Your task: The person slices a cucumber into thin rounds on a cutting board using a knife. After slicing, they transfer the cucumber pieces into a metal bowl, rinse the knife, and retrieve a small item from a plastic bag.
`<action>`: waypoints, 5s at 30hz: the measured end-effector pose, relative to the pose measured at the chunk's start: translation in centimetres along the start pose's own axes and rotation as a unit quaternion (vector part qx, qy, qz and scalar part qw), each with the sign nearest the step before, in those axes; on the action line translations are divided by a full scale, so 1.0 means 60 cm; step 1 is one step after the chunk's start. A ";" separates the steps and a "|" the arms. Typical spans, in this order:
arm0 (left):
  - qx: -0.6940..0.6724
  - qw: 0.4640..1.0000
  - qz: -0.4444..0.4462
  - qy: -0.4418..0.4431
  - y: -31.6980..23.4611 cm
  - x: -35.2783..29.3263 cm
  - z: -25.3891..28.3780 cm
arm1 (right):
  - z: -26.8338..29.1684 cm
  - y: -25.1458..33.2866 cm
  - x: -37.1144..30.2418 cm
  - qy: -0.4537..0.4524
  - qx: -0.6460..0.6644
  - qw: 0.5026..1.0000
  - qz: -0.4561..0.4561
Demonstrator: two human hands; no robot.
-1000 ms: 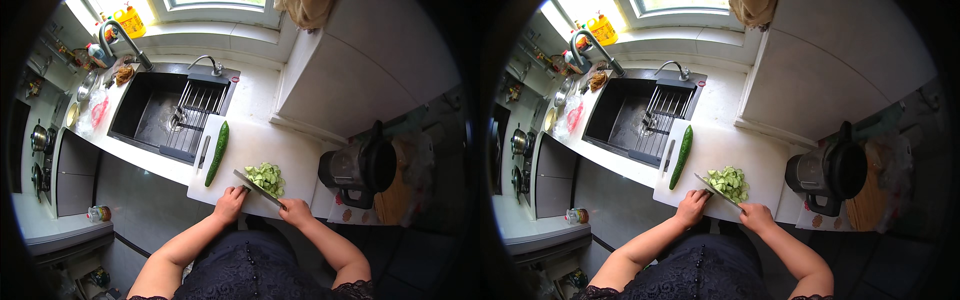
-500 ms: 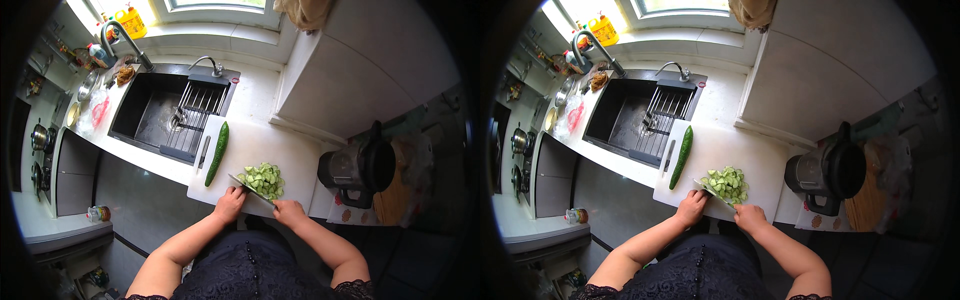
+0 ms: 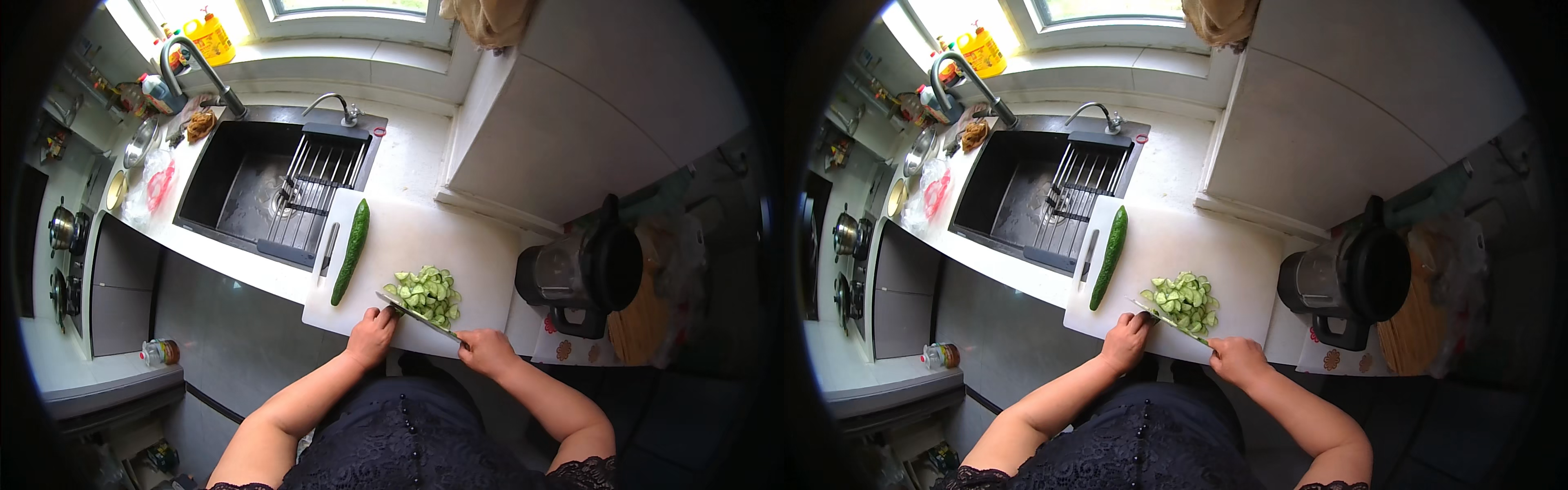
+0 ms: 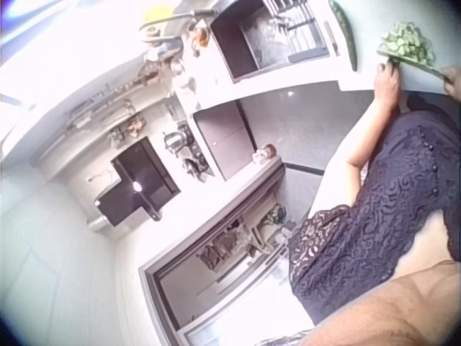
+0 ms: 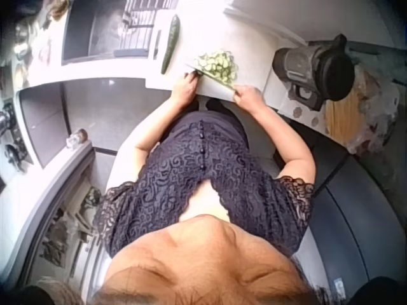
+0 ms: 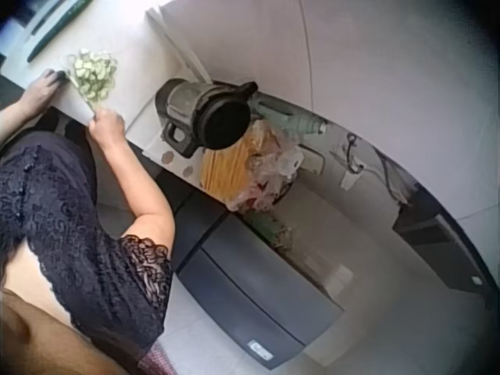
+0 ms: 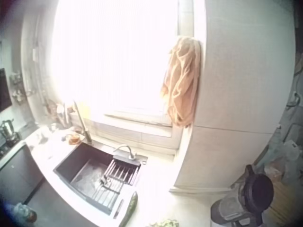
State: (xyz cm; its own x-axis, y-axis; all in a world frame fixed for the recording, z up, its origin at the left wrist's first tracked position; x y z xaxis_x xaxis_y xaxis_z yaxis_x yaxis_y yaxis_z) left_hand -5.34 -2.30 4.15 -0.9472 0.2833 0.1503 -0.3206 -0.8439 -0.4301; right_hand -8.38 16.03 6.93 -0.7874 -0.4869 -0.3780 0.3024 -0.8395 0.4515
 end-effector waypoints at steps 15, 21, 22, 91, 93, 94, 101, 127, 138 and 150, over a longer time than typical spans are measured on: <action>0.003 0.999 -0.024 -0.034 -0.001 -0.004 0.007 | -0.033 -0.011 0.023 -0.014 0.035 0.999 -0.018; -0.027 0.999 0.000 -0.017 0.004 -0.004 0.003 | -0.009 -0.002 0.000 0.017 0.001 1.000 -0.004; -0.025 1.000 0.000 -0.018 0.003 -0.004 0.004 | -0.013 -0.003 -0.001 0.030 -0.008 0.999 -0.009; -0.062 0.998 -0.004 -0.008 0.014 -0.004 -0.006 | -0.016 0.004 -0.002 0.050 -0.040 0.997 -0.038; -0.060 0.998 -0.012 -0.017 0.013 -0.004 -0.006 | -0.017 0.006 -0.004 0.043 -0.042 0.998 -0.027; -0.061 0.998 -0.011 -0.011 0.013 -0.004 -0.006 | -0.017 0.007 -0.005 0.039 -0.043 0.998 -0.022; -0.070 0.997 -0.009 0.003 0.017 -0.005 -0.005 | -0.005 0.014 -0.005 0.023 -0.051 0.998 -0.020; -0.052 0.998 0.016 -0.021 0.020 0.006 0.017 | 0.001 0.013 -0.005 -0.033 -0.001 0.999 -0.009; -0.029 0.999 0.021 0.038 0.025 0.002 0.001 | -0.027 0.011 0.011 0.027 -0.030 0.999 -0.034; -0.029 1.000 0.001 0.008 0.022 -0.006 0.005 | -0.010 0.015 0.012 -0.027 0.003 1.000 -0.013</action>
State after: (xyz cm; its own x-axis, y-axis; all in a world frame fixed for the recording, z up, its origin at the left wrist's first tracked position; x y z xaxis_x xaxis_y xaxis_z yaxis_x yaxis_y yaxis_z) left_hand -5.44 -3.63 3.79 -0.9477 0.2891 0.1349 -0.3177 -0.8165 -0.4821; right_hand -8.36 14.75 6.60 -0.8224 -0.4520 -0.3455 0.2795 -0.8499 0.4466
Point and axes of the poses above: each hand's wrist, its own x-axis towards the middle knuckle, its own z-axis out of the back of the hand, y = z × x, the point moved 10 cm from there along x, towards the middle knuckle, and after that the axes turned 4 degrees about -x, right-handed, at the moved point
